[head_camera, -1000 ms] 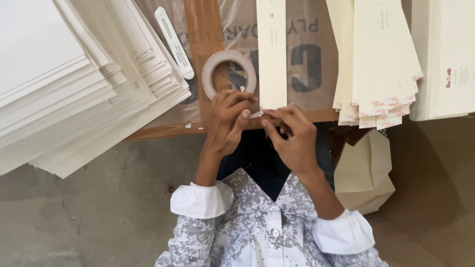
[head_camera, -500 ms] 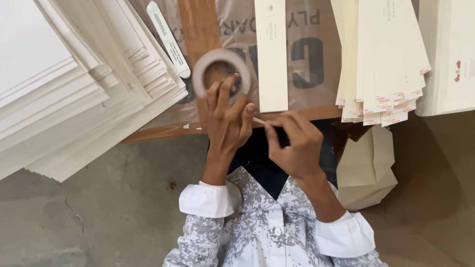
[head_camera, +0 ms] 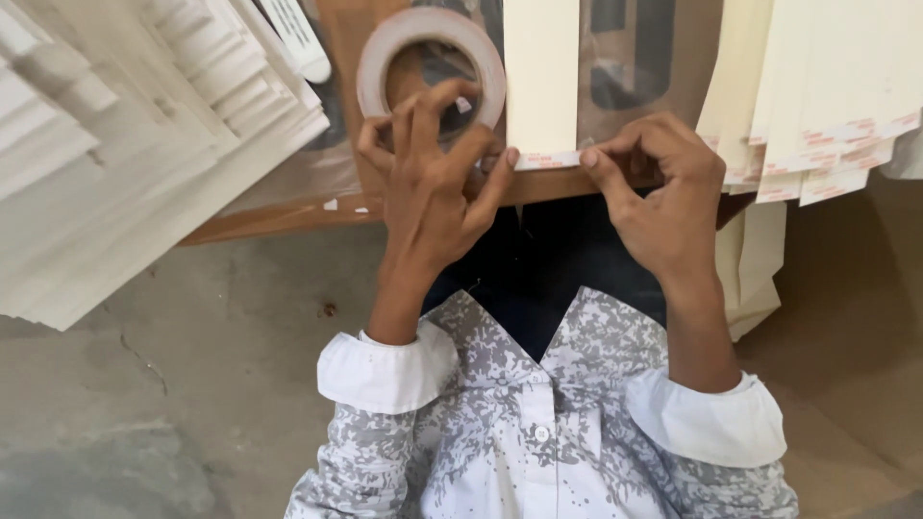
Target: Applying double-sided adhesive strips to the edges of cardboard components.
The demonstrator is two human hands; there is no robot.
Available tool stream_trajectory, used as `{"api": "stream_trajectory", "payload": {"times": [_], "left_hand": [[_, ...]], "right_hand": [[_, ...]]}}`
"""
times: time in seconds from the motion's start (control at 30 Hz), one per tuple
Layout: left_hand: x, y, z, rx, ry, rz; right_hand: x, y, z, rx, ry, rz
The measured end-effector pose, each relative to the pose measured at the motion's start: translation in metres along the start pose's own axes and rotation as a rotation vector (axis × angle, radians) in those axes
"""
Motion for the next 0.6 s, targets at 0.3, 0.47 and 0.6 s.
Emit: {"api": "stream_trajectory", "payload": {"times": [0.3, 0.47, 0.6], "left_hand": [[0.003, -0.003, -0.005, 0.012, 0.007, 0.015], [0.005, -0.004, -0.007, 0.017, 0.014, 0.015], [0.005, -0.004, -0.008, 0.012, 0.004, 0.008]], "right_hand": [[0.009, -0.001, -0.005, -0.015, -0.039, 0.021], [0.011, -0.003, -0.007, -0.030, -0.061, 0.027], [0.012, -0.005, -0.010, -0.039, -0.074, 0.027]]}}
Point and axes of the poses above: each hand's wrist, its own y-axis towards the middle knuckle, its own x-axis out of the palm, z = x × y, the point moved 4 cm from there along y, towards the middle knuckle, and after that the axes turned 6 degrees about -z, right-handed, at the moved point
